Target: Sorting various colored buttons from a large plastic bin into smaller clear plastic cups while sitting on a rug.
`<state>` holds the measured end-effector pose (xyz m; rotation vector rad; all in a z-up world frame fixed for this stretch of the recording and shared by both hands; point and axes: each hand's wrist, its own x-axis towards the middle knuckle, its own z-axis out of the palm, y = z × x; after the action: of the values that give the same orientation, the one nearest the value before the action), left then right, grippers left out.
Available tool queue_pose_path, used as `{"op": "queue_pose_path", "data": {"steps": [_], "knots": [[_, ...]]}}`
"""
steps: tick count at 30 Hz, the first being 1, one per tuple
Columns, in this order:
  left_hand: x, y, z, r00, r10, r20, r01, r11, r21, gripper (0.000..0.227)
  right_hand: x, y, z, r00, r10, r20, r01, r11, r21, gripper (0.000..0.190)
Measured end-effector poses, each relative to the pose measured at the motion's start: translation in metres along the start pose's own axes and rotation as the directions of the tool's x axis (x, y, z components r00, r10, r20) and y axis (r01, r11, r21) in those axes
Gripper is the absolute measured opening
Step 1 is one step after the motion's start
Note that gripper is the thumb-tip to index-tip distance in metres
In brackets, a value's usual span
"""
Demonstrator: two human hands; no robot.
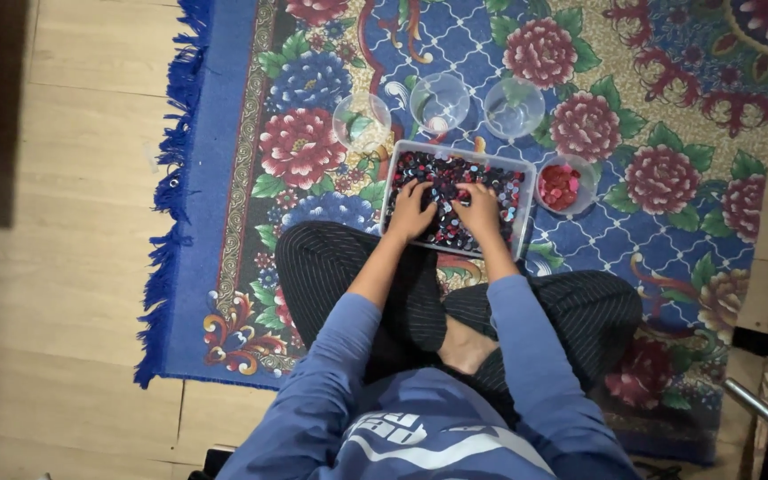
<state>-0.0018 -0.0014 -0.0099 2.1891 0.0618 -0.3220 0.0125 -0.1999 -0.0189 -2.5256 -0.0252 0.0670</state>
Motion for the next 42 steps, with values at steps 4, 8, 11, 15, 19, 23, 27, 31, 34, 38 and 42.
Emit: {"op": "queue_pose_path", "data": {"steps": [4, 8, 11, 15, 19, 23, 27, 31, 34, 38, 42], "knots": [[-0.002, 0.003, -0.003, 1.0, 0.009, -0.011, -0.009, 1.0, 0.0, 0.051, -0.007, 0.025, 0.012, 1.0, 0.027, -0.014, -0.026, 0.997, 0.072, 0.022], [-0.003, -0.001, -0.003, 0.999, 0.001, -0.032, 0.001, 0.998, 0.064, 0.047, -0.03, 0.015, -0.02, 0.996, 0.079, -0.046, -0.076, 0.995, 0.065, 0.017], [-0.007, 0.001, -0.004, 0.998, 0.025, -0.058, -0.017, 0.991, 0.134, 0.045, -0.043, 0.027, -0.025, 0.983, 0.112, -0.143, -0.097, 0.989, 0.108, 0.018], [-0.02, 0.02, -0.019, 0.985, 0.099, -0.142, -0.055, 0.957, 0.284, 0.038, -0.053, -0.001, -0.051, 0.955, 0.189, -0.228, -0.144, 0.969, 0.199, 0.018], [-0.037, 0.055, -0.042, 0.961, 0.205, -0.184, -0.135, 0.932, 0.337, 0.034, -0.055, -0.008, -0.054, 0.94, 0.164, -0.301, -0.085, 0.962, 0.26, 0.017], [-0.041, 0.061, -0.041, 0.885, 0.459, -0.078, -0.385, 0.816, 0.431, 0.033, -0.06, -0.014, -0.057, 0.92, -0.04, -0.389, 0.096, 0.987, 0.126, 0.026], [-0.029, 0.034, -0.016, 0.864, 0.503, 0.005, -0.428, 0.729, 0.534, 0.033, -0.068, -0.029, -0.059, 0.86, -0.308, -0.408, 0.301, 0.95, -0.083, 0.026], [-0.028, 0.024, -0.013, 0.888, 0.46, 0.015, -0.392, 0.738, 0.549, 0.03, -0.075, -0.024, -0.055, 0.84, -0.358, -0.408, 0.365, 0.929, -0.062, 0.024], [-0.029, 0.022, -0.014, 0.888, 0.459, 0.006, -0.394, 0.754, 0.526, 0.023, -0.078, -0.025, -0.054, 0.851, -0.406, -0.335, 0.407, 0.911, -0.069, 0.02], [-0.033, 0.024, -0.02, 0.927, 0.372, -0.052, -0.306, 0.827, 0.472, 0.018, -0.079, -0.024, -0.055, 0.862, -0.425, -0.277, 0.424, 0.903, -0.068, 0.023], [-0.032, 0.02, -0.027, 0.968, 0.24, -0.069, -0.196, 0.902, 0.384, 0.019, -0.078, -0.019, -0.049, 0.854, -0.424, -0.301, 0.414, 0.905, -0.101, 0.022]]}}
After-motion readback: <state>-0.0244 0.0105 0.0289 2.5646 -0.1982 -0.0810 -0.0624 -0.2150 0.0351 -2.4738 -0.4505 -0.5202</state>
